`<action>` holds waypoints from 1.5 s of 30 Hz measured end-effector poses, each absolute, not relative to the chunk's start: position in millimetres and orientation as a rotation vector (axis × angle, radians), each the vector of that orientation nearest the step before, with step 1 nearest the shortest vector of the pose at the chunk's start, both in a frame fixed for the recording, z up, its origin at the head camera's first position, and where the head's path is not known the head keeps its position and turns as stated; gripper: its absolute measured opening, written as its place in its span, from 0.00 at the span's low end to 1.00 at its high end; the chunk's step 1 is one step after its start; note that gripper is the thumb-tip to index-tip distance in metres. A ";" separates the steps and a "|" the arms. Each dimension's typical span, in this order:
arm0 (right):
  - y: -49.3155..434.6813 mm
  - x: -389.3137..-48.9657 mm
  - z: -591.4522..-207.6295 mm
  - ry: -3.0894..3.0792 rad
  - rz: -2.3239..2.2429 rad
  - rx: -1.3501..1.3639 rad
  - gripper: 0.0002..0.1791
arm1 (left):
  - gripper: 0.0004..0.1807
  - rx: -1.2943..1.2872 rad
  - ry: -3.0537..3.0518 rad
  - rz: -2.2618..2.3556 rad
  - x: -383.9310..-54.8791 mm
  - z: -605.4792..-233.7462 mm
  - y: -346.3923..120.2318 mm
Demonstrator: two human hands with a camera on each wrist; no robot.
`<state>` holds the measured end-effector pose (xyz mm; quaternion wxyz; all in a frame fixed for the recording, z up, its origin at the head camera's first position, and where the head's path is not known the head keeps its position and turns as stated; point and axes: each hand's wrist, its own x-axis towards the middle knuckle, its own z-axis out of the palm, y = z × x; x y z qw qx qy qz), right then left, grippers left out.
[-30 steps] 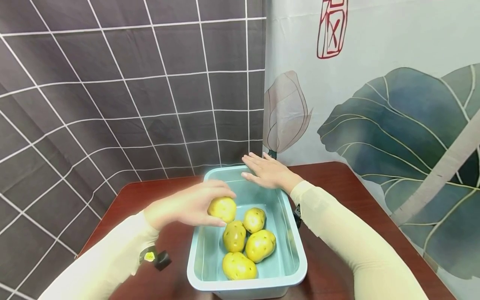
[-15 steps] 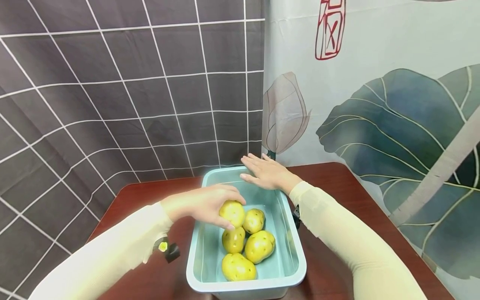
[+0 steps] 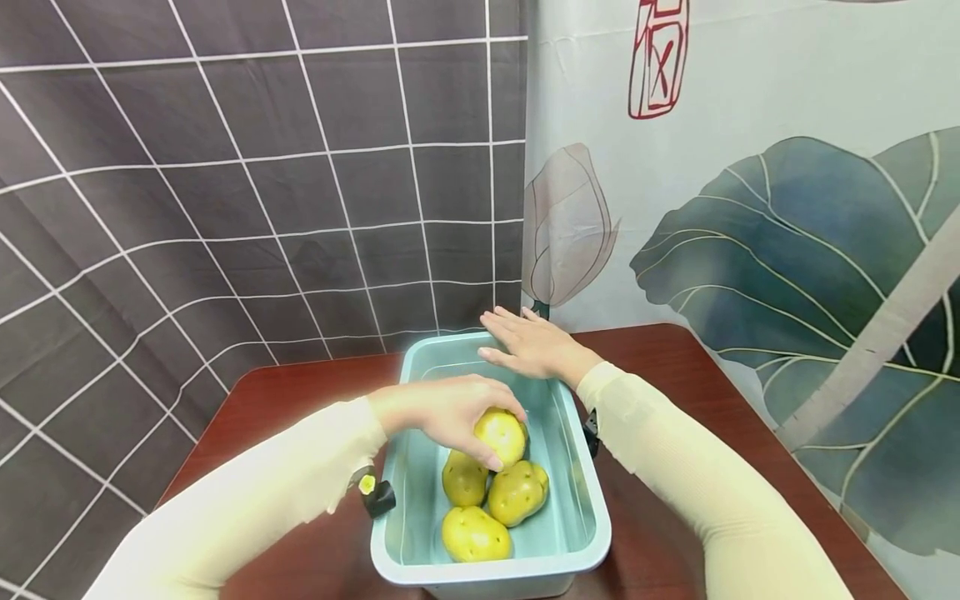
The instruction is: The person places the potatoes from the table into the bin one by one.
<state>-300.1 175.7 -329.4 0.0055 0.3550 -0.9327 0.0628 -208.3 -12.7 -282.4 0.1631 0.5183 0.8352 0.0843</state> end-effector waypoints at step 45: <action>173.6 -298.9 -325.8 -2.924 0.236 1.117 0.43 | 0.34 1.410 2.276 0.154 -213.5 -332.2 18.7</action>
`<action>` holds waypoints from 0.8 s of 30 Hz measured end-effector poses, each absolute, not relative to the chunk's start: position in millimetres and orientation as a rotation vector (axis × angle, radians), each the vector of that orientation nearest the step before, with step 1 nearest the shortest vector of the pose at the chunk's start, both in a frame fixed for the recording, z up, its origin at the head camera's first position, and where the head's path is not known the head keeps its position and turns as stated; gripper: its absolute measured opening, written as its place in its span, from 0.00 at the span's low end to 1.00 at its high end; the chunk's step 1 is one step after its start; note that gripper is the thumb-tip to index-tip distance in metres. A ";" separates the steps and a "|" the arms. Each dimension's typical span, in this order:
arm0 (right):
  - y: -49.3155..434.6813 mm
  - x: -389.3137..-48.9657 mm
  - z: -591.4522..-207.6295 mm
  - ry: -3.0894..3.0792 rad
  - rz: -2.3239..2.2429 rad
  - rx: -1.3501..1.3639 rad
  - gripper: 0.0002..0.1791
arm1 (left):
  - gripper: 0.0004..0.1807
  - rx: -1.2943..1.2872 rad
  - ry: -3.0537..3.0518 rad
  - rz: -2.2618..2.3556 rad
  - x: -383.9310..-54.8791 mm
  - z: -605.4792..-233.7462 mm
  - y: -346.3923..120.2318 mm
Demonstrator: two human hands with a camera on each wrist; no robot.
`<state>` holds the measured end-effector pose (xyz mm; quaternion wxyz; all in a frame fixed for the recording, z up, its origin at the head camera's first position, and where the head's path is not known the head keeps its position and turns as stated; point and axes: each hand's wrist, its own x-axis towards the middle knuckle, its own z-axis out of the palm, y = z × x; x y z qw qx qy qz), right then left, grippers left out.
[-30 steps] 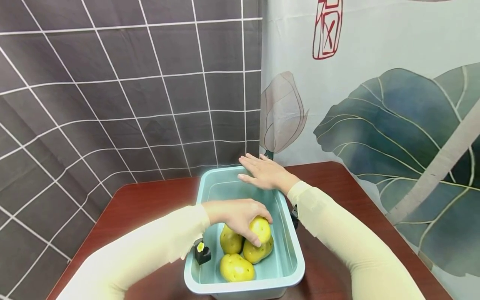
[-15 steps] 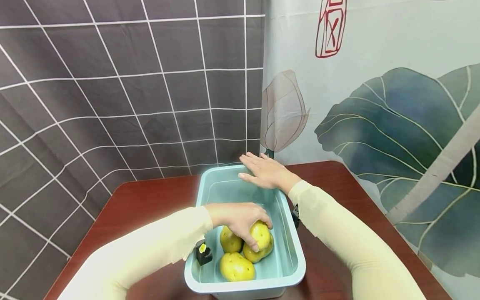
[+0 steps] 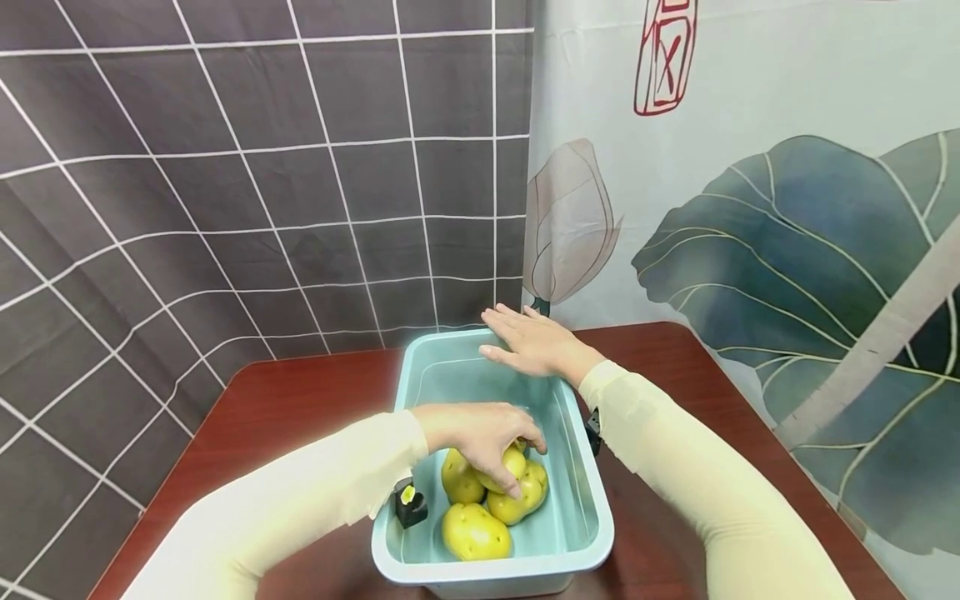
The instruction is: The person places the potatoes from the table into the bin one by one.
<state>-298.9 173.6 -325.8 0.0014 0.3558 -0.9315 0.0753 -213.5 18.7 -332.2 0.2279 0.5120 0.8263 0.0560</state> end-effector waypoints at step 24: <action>173.3 -298.1 -324.5 -2.919 0.205 1.128 0.43 | 0.31 1.493 2.289 0.269 -212.9 -307.9 7.5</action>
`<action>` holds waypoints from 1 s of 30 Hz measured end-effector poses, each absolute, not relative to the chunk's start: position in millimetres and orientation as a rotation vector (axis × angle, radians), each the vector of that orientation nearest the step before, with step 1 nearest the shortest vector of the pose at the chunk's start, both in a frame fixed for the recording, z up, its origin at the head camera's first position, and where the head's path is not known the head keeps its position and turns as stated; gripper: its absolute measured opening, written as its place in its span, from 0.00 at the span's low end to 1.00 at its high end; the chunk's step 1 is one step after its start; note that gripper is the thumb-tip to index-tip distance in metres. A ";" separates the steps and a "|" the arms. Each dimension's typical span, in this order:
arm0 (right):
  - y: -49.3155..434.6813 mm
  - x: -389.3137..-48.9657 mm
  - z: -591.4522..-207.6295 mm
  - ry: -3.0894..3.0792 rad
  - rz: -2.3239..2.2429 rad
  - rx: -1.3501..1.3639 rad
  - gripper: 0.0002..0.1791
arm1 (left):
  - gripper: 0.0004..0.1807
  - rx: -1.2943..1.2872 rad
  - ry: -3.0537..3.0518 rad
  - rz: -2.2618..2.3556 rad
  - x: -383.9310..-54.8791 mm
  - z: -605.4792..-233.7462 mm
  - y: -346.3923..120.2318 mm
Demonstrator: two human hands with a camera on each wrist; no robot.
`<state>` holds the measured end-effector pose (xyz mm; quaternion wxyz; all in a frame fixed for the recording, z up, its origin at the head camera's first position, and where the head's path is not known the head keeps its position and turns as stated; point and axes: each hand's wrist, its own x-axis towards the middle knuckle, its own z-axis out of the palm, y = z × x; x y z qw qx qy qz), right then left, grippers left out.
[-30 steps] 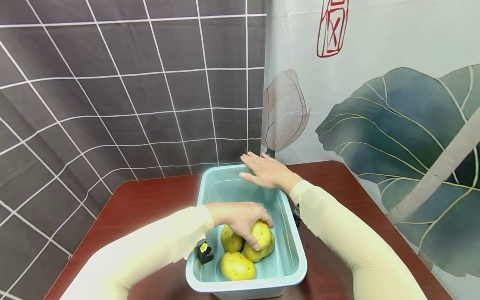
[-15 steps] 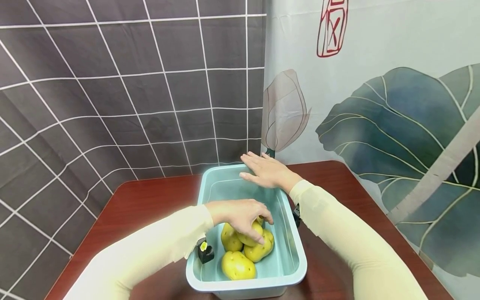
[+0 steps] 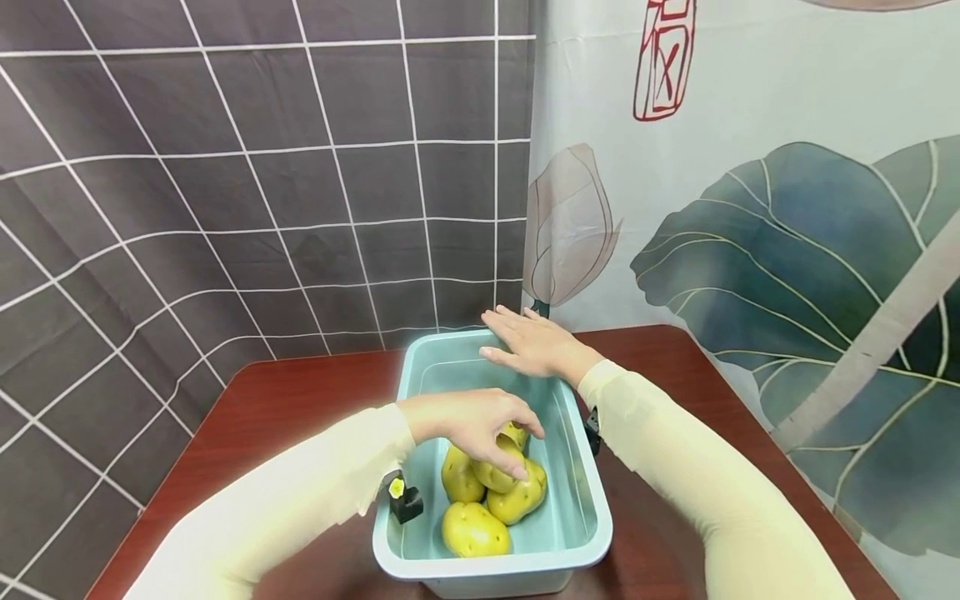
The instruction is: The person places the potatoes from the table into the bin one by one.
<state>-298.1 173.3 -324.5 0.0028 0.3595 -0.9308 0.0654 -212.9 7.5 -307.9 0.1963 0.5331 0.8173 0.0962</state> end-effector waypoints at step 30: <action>216.3 -307.9 -306.5 -2.880 0.774 1.060 0.35 | 0.27 1.401 2.731 0.625 -213.6 -252.5 -106.1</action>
